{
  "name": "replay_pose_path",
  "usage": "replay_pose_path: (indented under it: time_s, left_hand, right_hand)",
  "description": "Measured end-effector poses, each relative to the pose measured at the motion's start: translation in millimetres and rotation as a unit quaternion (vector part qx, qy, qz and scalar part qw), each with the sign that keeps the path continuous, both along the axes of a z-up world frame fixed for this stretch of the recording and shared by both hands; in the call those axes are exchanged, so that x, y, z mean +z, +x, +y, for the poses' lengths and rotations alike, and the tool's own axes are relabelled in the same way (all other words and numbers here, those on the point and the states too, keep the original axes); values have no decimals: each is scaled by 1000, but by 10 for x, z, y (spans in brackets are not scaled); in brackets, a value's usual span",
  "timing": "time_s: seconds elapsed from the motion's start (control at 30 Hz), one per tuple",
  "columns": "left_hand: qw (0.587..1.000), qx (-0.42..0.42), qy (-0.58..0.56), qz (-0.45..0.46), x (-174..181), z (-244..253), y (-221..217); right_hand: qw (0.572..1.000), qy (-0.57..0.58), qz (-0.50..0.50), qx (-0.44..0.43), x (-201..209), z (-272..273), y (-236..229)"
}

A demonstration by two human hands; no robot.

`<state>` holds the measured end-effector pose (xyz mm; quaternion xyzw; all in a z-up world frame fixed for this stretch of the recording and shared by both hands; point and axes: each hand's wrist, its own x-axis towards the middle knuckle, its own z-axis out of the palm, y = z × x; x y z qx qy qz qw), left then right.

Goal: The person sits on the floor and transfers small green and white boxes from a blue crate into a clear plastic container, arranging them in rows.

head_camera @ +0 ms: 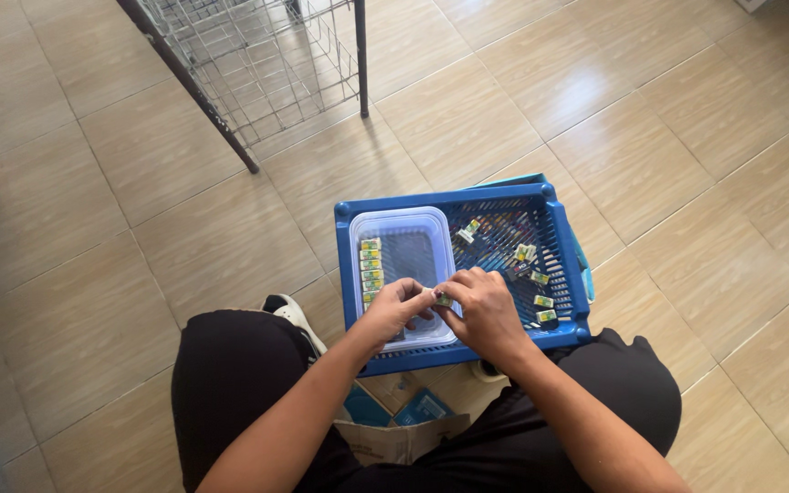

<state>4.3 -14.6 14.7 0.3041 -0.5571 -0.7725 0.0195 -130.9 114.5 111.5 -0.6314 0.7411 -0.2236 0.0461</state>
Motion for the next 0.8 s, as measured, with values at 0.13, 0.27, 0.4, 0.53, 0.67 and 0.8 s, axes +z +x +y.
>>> replay_pose_path:
  time_s: [0.13,0.27,0.4,0.53,0.67,0.8]
  left_hand:
    - [1000,-5,2,7,-16,0,-3]
    - [1000,-9,-2,8,-20,-11,-14]
    - [1000,-15,0,3,-6,-1,-6]
    - [999,-32,-28,2,56,-80,-2]
    - [976,65,-203,46,192,-508,175]
    - [966,192,-175,4,308,-840,407]
  right_hand:
    - [1000,-5,-2,-3,-1,4,-11]
    - [1000,-7,-4,-6,-7,2,-20]
    - [1000,-4,-2,-4,3,7,-31]
    - [1000,5,3,-4,23,-10,-46]
    - [1000,2,-1,-12,51,15,-75]
    - [1000,2,-3,-17,69,34,-111]
